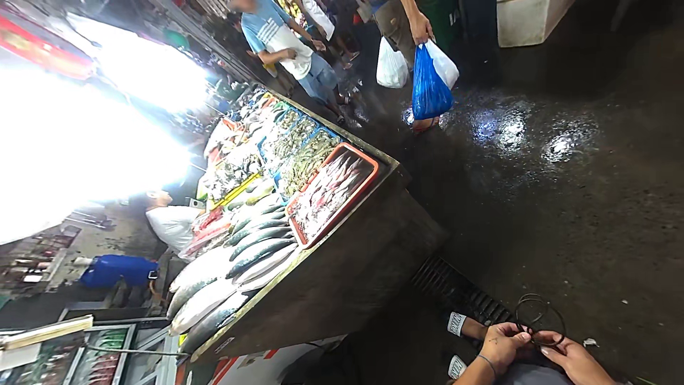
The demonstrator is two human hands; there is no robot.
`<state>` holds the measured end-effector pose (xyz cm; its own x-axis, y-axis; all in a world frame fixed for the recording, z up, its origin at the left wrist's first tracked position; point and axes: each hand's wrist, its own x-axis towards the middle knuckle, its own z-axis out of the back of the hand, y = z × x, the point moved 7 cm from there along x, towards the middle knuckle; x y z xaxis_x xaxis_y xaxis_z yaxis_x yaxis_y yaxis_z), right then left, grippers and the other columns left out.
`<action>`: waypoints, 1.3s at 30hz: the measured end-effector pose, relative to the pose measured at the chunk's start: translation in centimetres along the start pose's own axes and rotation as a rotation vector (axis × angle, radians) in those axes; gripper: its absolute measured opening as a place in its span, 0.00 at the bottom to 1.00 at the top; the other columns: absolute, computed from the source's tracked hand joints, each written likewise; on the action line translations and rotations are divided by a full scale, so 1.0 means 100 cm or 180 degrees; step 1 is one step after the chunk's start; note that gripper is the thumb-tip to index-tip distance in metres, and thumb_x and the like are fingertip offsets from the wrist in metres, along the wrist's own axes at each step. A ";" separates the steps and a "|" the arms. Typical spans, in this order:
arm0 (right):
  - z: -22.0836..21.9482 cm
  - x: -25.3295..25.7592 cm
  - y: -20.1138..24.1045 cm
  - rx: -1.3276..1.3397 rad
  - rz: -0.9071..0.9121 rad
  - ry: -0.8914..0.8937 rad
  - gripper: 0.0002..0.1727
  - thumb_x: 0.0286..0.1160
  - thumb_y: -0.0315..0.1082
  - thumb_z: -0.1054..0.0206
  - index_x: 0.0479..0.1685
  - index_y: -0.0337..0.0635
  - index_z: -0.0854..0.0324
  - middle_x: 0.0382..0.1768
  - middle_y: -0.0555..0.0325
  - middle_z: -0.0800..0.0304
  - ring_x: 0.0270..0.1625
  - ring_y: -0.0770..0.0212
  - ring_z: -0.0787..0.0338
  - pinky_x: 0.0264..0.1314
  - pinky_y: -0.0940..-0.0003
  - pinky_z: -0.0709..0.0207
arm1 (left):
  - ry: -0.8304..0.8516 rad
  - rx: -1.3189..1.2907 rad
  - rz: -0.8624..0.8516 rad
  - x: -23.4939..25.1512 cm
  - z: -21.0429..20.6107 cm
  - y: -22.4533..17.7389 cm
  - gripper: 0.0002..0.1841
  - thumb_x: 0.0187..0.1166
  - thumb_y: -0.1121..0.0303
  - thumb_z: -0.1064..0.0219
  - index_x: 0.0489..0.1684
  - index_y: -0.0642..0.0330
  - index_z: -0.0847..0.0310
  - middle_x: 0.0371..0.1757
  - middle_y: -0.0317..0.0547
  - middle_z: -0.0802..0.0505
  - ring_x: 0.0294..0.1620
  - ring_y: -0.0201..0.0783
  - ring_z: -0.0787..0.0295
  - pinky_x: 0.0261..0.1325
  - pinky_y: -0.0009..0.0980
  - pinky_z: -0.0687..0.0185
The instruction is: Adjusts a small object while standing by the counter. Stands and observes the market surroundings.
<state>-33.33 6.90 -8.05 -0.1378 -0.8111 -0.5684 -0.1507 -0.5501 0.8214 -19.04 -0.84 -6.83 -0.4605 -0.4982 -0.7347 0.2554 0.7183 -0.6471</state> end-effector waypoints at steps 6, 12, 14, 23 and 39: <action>0.031 -0.019 -0.003 -0.0066 -0.0185 -0.0718 0.24 0.66 0.18 0.35 0.65 0.29 0.26 0.50 0.42 0.15 0.46 0.54 0.12 0.51 0.54 0.15 | -0.0038 -0.0122 0.0042 0.001 -0.004 -0.002 0.14 0.81 0.72 0.30 0.60 0.67 0.21 0.48 0.52 0.08 0.47 0.45 0.08 0.53 0.46 0.09; 0.035 -0.029 0.036 0.0048 0.0126 -0.1239 0.49 0.74 0.51 0.27 0.88 0.33 0.46 0.59 0.38 0.19 0.52 0.53 0.13 0.56 0.54 0.16 | 0.0148 0.0311 -0.0096 -0.001 -0.016 -0.013 0.13 0.79 0.72 0.28 0.56 0.66 0.22 0.49 0.52 0.10 0.46 0.44 0.09 0.49 0.45 0.09; 0.019 -0.023 0.043 0.0078 -0.0107 -0.1235 0.59 0.63 0.44 0.17 0.93 0.39 0.55 0.58 0.37 0.17 0.52 0.50 0.10 0.58 0.50 0.13 | 0.0282 0.0720 -0.0304 -0.002 -0.024 -0.017 0.15 0.76 0.73 0.26 0.56 0.67 0.21 0.46 0.51 0.10 0.41 0.41 0.10 0.44 0.40 0.10; 0.021 0.012 0.042 0.0956 0.0378 -0.1014 0.17 0.87 0.27 0.45 0.70 0.32 0.24 0.28 0.55 0.10 0.29 0.61 0.07 0.37 0.63 0.08 | 0.0147 -0.0153 -0.0266 -0.002 -0.017 -0.014 0.07 0.87 0.72 0.39 0.56 0.62 0.27 0.48 0.48 0.11 0.44 0.40 0.12 0.48 0.40 0.12; 0.025 0.012 0.069 -0.0395 0.0045 -0.1008 0.28 0.87 0.37 0.36 0.83 0.40 0.35 0.57 0.41 0.16 0.49 0.49 0.10 0.55 0.49 0.13 | -0.0438 0.0018 -0.0322 -0.007 -0.001 -0.018 0.13 0.83 0.77 0.35 0.59 0.75 0.27 0.43 0.57 0.09 0.38 0.42 0.07 0.48 0.39 0.07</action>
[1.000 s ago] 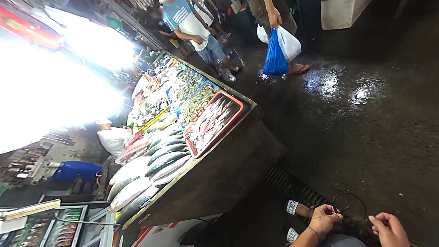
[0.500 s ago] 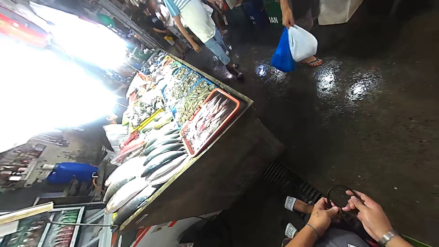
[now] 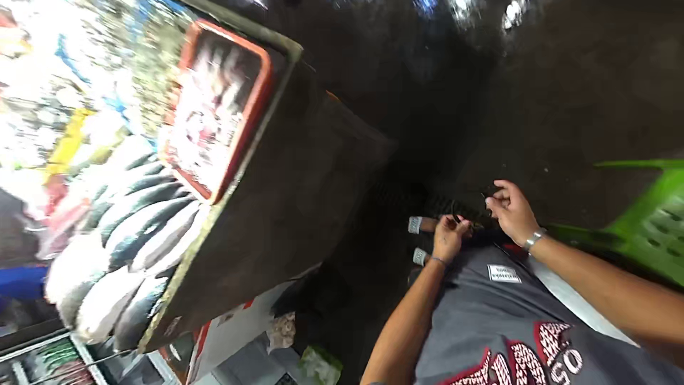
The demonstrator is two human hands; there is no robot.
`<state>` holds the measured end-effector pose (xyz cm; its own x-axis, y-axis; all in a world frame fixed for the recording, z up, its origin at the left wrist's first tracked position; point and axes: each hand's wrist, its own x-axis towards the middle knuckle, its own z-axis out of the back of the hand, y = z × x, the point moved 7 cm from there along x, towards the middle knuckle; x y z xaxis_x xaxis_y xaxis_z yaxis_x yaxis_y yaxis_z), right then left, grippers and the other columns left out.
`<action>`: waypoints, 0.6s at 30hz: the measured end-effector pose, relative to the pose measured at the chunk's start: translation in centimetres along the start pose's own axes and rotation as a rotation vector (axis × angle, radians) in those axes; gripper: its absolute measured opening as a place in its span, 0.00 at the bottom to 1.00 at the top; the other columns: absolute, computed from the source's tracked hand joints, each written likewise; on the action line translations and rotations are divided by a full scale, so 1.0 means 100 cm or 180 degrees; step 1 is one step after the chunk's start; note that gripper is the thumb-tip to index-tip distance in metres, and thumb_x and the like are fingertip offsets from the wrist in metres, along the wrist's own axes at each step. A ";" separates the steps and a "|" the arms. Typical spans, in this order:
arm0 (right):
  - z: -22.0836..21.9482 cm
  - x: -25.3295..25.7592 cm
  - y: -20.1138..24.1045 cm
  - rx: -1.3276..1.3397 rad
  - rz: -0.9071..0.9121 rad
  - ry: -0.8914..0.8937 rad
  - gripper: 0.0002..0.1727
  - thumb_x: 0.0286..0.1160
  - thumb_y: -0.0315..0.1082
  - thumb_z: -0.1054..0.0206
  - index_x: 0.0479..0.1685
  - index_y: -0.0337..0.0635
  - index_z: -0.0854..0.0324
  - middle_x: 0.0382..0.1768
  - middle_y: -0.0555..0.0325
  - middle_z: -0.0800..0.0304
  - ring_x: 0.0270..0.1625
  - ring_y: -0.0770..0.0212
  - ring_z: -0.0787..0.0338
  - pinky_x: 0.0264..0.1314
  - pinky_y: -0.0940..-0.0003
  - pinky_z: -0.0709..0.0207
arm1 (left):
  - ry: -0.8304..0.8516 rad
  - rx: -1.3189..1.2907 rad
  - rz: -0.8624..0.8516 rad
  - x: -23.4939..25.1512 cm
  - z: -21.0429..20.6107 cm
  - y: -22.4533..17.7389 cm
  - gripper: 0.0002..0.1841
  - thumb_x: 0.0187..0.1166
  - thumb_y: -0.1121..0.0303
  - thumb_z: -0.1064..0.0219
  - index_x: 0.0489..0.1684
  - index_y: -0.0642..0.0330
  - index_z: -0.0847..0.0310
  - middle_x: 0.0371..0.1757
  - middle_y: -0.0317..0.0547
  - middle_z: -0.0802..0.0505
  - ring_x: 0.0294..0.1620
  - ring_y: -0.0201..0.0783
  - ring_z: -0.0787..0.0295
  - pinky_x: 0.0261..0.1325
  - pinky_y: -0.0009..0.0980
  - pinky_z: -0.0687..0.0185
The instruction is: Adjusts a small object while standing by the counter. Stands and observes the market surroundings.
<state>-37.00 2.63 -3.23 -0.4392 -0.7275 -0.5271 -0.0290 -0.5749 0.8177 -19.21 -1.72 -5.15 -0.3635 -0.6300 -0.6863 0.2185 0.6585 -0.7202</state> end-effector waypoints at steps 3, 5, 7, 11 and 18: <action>0.015 -0.019 0.004 -0.0638 0.0831 -0.0327 0.14 0.79 0.35 0.31 0.55 0.35 0.20 0.50 0.42 0.15 0.45 0.51 0.11 0.49 0.51 0.13 | 0.0118 0.0001 0.0190 0.004 -0.003 0.011 0.14 0.85 0.74 0.35 0.64 0.71 0.25 0.45 0.57 0.07 0.40 0.44 0.06 0.52 0.40 0.07; 0.012 -0.029 -0.002 -0.0867 0.1039 -0.0115 0.08 0.73 0.36 0.28 0.40 0.40 0.14 0.40 0.51 0.12 0.36 0.58 0.12 0.40 0.55 0.14 | 0.0196 -0.0037 0.0255 0.005 -0.006 0.013 0.14 0.86 0.73 0.35 0.65 0.69 0.24 0.46 0.56 0.07 0.42 0.45 0.05 0.53 0.42 0.06; 0.006 -0.031 -0.016 -0.1137 0.0843 0.0190 0.10 0.74 0.41 0.28 0.36 0.43 0.11 0.37 0.54 0.09 0.37 0.58 0.10 0.43 0.52 0.14 | 0.0278 0.0029 0.0284 0.008 -0.010 0.011 0.13 0.87 0.73 0.36 0.64 0.68 0.24 0.47 0.56 0.07 0.42 0.45 0.05 0.53 0.42 0.07; 0.000 -0.030 -0.031 -0.1543 0.0407 0.0421 0.15 0.78 0.46 0.31 0.38 0.44 0.08 0.39 0.52 0.05 0.43 0.54 0.07 0.52 0.45 0.14 | 0.0334 0.0212 0.0310 0.010 -0.017 0.005 0.11 0.86 0.72 0.34 0.59 0.68 0.22 0.46 0.55 0.07 0.42 0.44 0.05 0.52 0.40 0.07; -0.009 -0.040 -0.017 -0.1817 0.1661 0.0174 0.13 0.82 0.38 0.36 0.54 0.48 0.08 0.52 0.51 0.06 0.51 0.50 0.06 0.58 0.46 0.14 | 0.0205 0.0125 0.0384 0.010 -0.012 0.008 0.11 0.86 0.72 0.34 0.58 0.70 0.22 0.44 0.55 0.06 0.40 0.43 0.04 0.51 0.40 0.06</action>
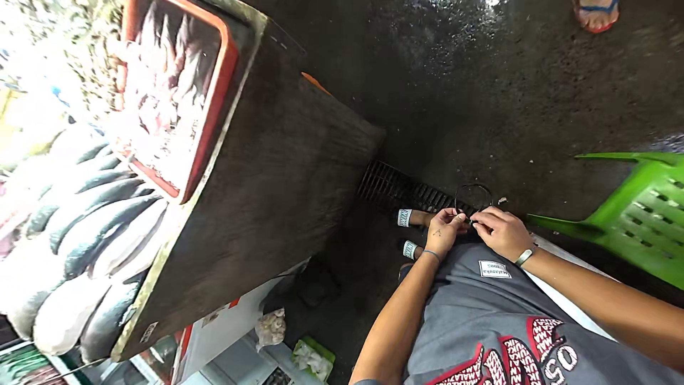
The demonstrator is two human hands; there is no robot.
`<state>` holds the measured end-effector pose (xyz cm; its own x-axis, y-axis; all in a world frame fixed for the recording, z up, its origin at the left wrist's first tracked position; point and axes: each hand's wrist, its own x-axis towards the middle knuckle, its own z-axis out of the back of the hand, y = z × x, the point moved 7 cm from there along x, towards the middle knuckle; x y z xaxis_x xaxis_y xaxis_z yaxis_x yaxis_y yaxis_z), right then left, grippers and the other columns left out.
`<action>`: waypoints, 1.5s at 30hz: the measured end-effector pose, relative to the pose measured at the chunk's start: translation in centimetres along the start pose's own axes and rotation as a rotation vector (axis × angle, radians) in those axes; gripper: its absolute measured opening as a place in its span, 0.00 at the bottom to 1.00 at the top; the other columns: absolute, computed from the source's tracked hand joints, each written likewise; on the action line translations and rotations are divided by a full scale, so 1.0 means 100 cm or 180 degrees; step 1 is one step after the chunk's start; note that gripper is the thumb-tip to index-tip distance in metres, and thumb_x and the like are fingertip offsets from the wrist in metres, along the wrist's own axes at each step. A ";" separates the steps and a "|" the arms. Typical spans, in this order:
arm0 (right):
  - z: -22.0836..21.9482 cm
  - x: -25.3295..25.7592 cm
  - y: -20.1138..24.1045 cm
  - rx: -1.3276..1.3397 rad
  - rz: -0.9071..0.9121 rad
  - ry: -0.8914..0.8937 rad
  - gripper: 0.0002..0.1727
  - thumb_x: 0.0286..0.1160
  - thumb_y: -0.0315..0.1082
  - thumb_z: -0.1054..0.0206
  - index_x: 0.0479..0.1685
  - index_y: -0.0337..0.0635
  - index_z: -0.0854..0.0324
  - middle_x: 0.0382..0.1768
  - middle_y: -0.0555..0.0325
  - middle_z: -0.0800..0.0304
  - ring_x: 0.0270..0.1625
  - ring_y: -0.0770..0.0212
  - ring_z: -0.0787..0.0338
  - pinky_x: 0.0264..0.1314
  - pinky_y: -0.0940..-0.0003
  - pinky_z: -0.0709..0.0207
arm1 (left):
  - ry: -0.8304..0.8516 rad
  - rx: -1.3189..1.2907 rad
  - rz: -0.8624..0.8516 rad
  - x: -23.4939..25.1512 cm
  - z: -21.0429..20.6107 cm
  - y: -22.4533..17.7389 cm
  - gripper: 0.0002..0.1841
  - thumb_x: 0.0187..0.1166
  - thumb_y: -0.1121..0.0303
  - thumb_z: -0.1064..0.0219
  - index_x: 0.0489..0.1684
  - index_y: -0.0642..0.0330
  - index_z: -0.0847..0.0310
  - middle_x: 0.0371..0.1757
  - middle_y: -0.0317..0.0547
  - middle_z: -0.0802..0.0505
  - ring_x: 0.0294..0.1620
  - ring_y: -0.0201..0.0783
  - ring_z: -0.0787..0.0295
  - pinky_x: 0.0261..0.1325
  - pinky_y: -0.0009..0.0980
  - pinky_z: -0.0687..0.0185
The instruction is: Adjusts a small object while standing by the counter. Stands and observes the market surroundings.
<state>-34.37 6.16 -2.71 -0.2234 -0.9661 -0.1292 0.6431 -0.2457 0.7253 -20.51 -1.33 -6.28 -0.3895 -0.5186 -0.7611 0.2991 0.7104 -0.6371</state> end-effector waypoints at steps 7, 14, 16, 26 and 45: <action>-0.008 0.005 0.017 -0.0960 0.1378 0.0338 0.11 0.85 0.34 0.41 0.46 0.43 0.12 0.44 0.48 0.07 0.46 0.47 0.07 0.49 0.49 0.15 | -0.0096 0.0058 0.0177 0.003 -0.001 0.002 0.12 0.88 0.69 0.35 0.55 0.70 0.22 0.40 0.55 0.06 0.36 0.42 0.04 0.47 0.38 0.05; -0.017 0.021 0.023 -0.1457 0.1536 0.0917 0.10 0.85 0.33 0.42 0.44 0.38 0.16 0.38 0.46 0.12 0.41 0.46 0.09 0.43 0.49 0.20 | -0.0493 0.0371 0.0207 0.007 0.007 0.005 0.13 0.89 0.64 0.37 0.56 0.67 0.21 0.40 0.53 0.07 0.36 0.41 0.05 0.46 0.38 0.06; -0.019 0.019 0.023 -0.1496 0.1669 0.1215 0.10 0.84 0.32 0.42 0.42 0.37 0.16 0.37 0.46 0.12 0.40 0.46 0.10 0.45 0.48 0.22 | -0.0551 0.0414 0.0214 0.007 0.007 0.006 0.13 0.89 0.64 0.37 0.56 0.67 0.20 0.39 0.53 0.07 0.35 0.42 0.05 0.44 0.38 0.06; -0.013 0.004 0.003 -0.1673 0.2257 0.1774 0.07 0.82 0.31 0.40 0.43 0.41 0.16 0.37 0.51 0.13 0.42 0.50 0.11 0.61 0.44 0.25 | -0.0617 0.0258 0.0298 0.008 0.005 0.016 0.13 0.90 0.64 0.39 0.59 0.67 0.22 0.44 0.56 0.08 0.38 0.46 0.05 0.45 0.44 0.04; -0.030 0.002 -0.042 0.1978 -0.2889 0.0230 0.44 0.66 0.42 0.16 0.76 0.36 0.41 0.50 0.43 0.15 0.51 0.51 0.11 0.60 0.48 0.17 | -0.0048 0.0307 -0.0180 0.006 -0.009 0.003 0.12 0.93 0.68 0.45 0.63 0.67 0.28 0.47 0.54 0.09 0.46 0.45 0.07 0.55 0.45 0.08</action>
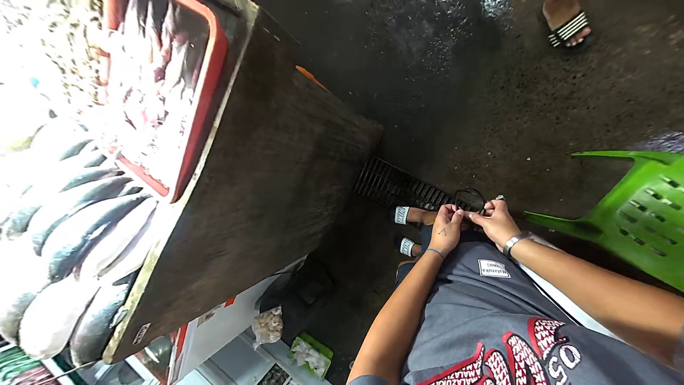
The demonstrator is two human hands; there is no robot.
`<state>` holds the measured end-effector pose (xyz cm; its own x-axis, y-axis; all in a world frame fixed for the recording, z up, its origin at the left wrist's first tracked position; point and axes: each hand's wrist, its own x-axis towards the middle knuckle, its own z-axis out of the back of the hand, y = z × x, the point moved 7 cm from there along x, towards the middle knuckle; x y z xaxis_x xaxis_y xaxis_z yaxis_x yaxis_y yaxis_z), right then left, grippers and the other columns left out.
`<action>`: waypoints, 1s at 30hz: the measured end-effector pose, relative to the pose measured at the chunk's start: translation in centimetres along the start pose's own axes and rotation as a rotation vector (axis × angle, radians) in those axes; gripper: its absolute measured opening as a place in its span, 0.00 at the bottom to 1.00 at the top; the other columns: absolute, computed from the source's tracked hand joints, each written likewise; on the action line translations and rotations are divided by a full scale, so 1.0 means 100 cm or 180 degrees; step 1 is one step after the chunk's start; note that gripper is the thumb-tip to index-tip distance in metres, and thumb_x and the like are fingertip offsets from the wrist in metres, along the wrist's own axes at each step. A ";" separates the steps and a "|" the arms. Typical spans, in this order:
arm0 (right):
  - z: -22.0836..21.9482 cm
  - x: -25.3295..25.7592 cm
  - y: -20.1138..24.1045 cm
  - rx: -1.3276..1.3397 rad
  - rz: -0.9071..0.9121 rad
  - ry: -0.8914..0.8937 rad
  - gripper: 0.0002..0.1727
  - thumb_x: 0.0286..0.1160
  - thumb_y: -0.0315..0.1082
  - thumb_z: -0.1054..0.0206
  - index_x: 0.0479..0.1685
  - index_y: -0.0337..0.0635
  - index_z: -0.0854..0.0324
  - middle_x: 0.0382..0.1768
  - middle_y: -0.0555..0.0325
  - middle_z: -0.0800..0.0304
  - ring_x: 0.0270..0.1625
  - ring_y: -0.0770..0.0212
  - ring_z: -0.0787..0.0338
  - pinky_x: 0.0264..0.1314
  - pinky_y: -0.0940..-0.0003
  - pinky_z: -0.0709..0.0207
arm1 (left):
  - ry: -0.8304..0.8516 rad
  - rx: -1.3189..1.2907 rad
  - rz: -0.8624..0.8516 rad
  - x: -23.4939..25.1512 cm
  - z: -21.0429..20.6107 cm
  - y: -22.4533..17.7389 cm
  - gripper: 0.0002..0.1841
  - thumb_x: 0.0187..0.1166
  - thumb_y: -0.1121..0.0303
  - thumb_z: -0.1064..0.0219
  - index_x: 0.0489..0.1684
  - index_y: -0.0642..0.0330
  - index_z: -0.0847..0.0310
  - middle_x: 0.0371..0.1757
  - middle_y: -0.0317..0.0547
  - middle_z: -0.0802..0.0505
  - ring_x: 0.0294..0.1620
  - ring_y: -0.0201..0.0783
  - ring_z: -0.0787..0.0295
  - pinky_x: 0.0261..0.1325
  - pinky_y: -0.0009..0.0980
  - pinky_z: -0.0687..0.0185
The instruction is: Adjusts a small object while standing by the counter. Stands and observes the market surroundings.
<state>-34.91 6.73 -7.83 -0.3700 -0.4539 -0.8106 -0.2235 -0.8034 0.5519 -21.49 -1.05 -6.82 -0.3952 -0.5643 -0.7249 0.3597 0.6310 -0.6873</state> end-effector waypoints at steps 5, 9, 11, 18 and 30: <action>0.003 0.006 0.015 0.0185 0.0479 -0.0036 0.37 0.71 0.22 0.24 0.75 0.42 0.45 0.43 0.50 0.08 0.44 0.55 0.05 0.56 0.53 0.11 | -0.0155 -0.0106 -0.0019 -0.002 0.010 0.001 0.10 0.93 0.69 0.46 0.62 0.66 0.29 0.45 0.54 0.06 0.46 0.46 0.04 0.57 0.44 0.07; 0.008 0.010 0.019 -0.0151 0.0674 0.0045 0.38 0.71 0.22 0.24 0.80 0.45 0.41 0.43 0.50 0.06 0.43 0.52 0.04 0.52 0.50 0.09 | -0.0238 -0.0192 -0.0002 -0.002 0.008 0.004 0.10 0.93 0.71 0.47 0.62 0.66 0.30 0.43 0.54 0.07 0.43 0.45 0.05 0.53 0.43 0.07; 0.007 0.011 0.022 -0.0206 0.0708 0.0069 0.38 0.72 0.23 0.25 0.80 0.47 0.40 0.43 0.50 0.06 0.41 0.51 0.04 0.49 0.50 0.09 | -0.0320 -0.0236 0.0020 -0.002 0.008 0.005 0.10 0.94 0.71 0.48 0.63 0.66 0.31 0.42 0.53 0.08 0.41 0.44 0.06 0.51 0.41 0.07; -0.001 0.013 0.000 0.1032 -0.0198 0.0553 0.19 0.78 0.28 0.27 0.66 0.37 0.23 0.46 0.48 0.09 0.43 0.55 0.06 0.50 0.57 0.09 | -0.0247 -0.0422 0.0031 -0.001 0.012 0.008 0.10 0.94 0.71 0.48 0.64 0.66 0.32 0.44 0.56 0.08 0.44 0.49 0.05 0.53 0.45 0.06; 0.020 0.016 0.012 0.0568 0.0156 0.0078 0.12 0.82 0.27 0.32 0.60 0.35 0.19 0.41 0.43 0.10 0.36 0.49 0.04 0.41 0.49 0.05 | -0.0115 -0.0261 -0.0062 -0.007 0.004 -0.002 0.11 0.94 0.72 0.49 0.68 0.64 0.32 0.43 0.54 0.07 0.43 0.46 0.05 0.51 0.43 0.06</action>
<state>-37.51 5.83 -8.05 -0.3628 -0.5019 -0.7852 -0.3629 -0.7000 0.6151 -20.96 -0.97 -6.23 -0.3701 -0.5948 -0.7137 0.2812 0.6605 -0.6962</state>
